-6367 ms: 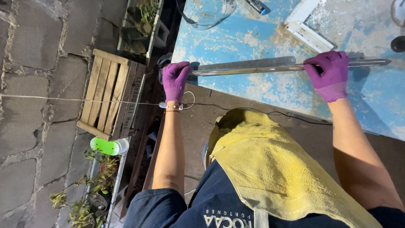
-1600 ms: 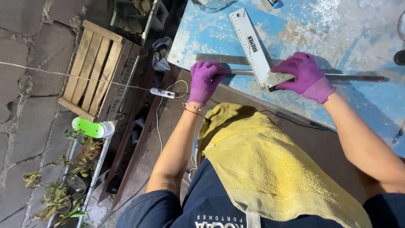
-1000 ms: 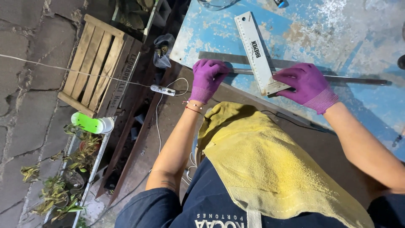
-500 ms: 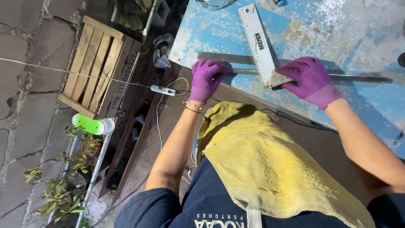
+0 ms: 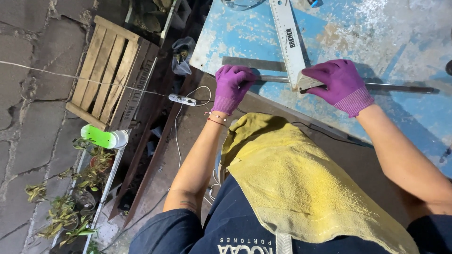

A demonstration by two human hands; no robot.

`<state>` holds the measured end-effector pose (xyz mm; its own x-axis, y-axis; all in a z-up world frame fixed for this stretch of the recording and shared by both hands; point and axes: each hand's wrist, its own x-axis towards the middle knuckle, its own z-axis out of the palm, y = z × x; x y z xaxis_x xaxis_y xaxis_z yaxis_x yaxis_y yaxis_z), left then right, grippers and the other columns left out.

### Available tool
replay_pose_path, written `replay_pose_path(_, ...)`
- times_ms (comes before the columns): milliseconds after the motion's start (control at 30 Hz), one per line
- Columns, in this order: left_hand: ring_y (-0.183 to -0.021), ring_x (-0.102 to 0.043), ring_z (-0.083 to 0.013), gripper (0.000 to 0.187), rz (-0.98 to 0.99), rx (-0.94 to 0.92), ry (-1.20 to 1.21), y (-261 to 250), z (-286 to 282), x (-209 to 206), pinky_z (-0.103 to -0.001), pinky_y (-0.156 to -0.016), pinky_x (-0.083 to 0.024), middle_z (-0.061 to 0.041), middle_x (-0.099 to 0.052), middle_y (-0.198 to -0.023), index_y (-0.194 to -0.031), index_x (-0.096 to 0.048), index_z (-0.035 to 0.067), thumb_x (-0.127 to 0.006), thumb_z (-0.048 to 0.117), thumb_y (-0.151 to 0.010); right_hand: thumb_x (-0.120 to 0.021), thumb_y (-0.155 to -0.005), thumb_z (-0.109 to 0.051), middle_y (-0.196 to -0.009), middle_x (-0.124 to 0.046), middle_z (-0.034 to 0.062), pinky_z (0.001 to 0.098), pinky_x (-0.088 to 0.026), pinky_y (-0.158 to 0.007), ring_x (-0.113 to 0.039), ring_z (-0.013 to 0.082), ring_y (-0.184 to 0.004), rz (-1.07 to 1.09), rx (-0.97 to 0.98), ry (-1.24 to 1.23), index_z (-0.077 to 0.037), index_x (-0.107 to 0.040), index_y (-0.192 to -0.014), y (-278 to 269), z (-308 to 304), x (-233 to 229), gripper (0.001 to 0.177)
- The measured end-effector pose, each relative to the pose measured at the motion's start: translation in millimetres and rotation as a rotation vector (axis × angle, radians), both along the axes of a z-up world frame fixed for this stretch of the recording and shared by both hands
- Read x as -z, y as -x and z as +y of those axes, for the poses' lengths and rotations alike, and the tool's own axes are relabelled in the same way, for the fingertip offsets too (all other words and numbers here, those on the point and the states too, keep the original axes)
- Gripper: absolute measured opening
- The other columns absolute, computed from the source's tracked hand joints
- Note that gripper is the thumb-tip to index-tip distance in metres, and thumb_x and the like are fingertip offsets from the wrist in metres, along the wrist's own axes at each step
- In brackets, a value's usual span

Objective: A person uses a square and a marker to measure and mark a metal bar on a workbench.

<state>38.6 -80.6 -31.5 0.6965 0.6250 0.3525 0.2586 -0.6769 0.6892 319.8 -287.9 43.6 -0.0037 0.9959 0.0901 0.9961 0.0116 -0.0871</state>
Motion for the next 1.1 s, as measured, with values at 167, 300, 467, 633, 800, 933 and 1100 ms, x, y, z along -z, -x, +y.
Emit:
replay_pose_path(167,-0.104,-0.064,-0.0147,0.011,-0.026,-0.02,-0.01,-4,0,1,-0.048,-0.104,-0.039,0.012,-0.073,-0.102,-0.087,-0.075,0.039,-0.079,0.029,-0.09,-0.073,-0.091,-0.057,-0.105,-0.074,0.0029,0.042,-0.06,-0.08,-0.075,0.0279,-0.095,-0.058,0.079,-0.013,-0.033,-0.072,-0.129,11,-11,12,0.045)
replay_pose_path(300,-0.104,-0.064,-0.015,0.01,-0.029,-0.019,0.0,-1,0,3,-0.048,-0.105,-0.039,0.012,-0.073,-0.103,-0.088,-0.076,0.039,-0.079,0.029,-0.09,-0.071,-0.091,-0.059,-0.098,-0.073,0.0019,0.0417,-0.061,-0.073,-0.075,0.0273,-0.086,-0.112,0.136,0.027,-0.039,-0.069,-0.133,30,-17,6,0.047)
replay_pose_path(467,-0.104,-0.063,-0.016,0.011,-0.032,-0.015,0.005,-2,0,3,-0.049,-0.105,-0.038,0.011,-0.073,-0.104,-0.088,-0.076,0.039,-0.078,0.029,-0.091,-0.071,-0.092,-0.059,-0.095,-0.073,0.0058,0.0388,-0.062,-0.063,-0.075,0.0286,-0.078,-0.06,0.284,0.106,-0.036,-0.067,-0.132,59,-23,-18,0.046)
replay_pose_path(633,-0.105,-0.062,-0.0136,0.011,-0.03,-0.011,-0.011,-2,3,13,-0.046,-0.105,-0.038,0.015,-0.072,-0.106,-0.089,-0.075,0.041,-0.079,0.031,-0.089,-0.079,-0.087,-0.052,-0.099,-0.072,0.0128,0.0484,-0.063,-0.061,-0.075,0.0355,-0.082,0.03,0.504,0.075,-0.027,-0.07,-0.132,98,-18,-27,0.052)
replay_pose_path(800,-0.105,-0.063,-0.0136,0.011,-0.031,-0.019,-0.005,-5,5,7,-0.048,-0.106,-0.038,0.013,-0.073,-0.105,-0.088,-0.076,0.04,-0.079,0.03,-0.09,-0.081,-0.089,-0.053,-0.099,-0.07,0.016,0.0483,-0.064,-0.062,-0.075,0.0358,-0.083,0.053,0.609,0.084,-0.023,-0.07,-0.133,108,-7,-45,0.054)
replay_pose_path(933,-0.105,-0.062,-0.0139,0.009,-0.033,0.009,0.001,0,2,9,-0.045,-0.105,-0.037,0.014,-0.072,-0.105,-0.091,-0.075,0.041,-0.078,0.032,-0.09,-0.081,-0.089,-0.054,-0.101,-0.07,0.018,0.0535,-0.063,-0.061,-0.075,0.0378,-0.083,0.074,0.684,0.115,-0.021,-0.068,-0.137,109,-13,-44,0.059)
replay_pose_path(1100,-0.106,-0.062,-0.0141,0.01,-0.044,-0.004,-0.01,-1,3,13,-0.045,-0.105,-0.038,0.015,-0.072,-0.106,-0.091,-0.075,0.041,-0.078,0.032,-0.089,-0.08,-0.092,-0.055,-0.097,-0.068,0.0193,0.0549,-0.062,-0.061,-0.075,0.0389,-0.08,0.059,0.679,0.12,-0.023,-0.063,-0.14,105,-17,-35,0.061)
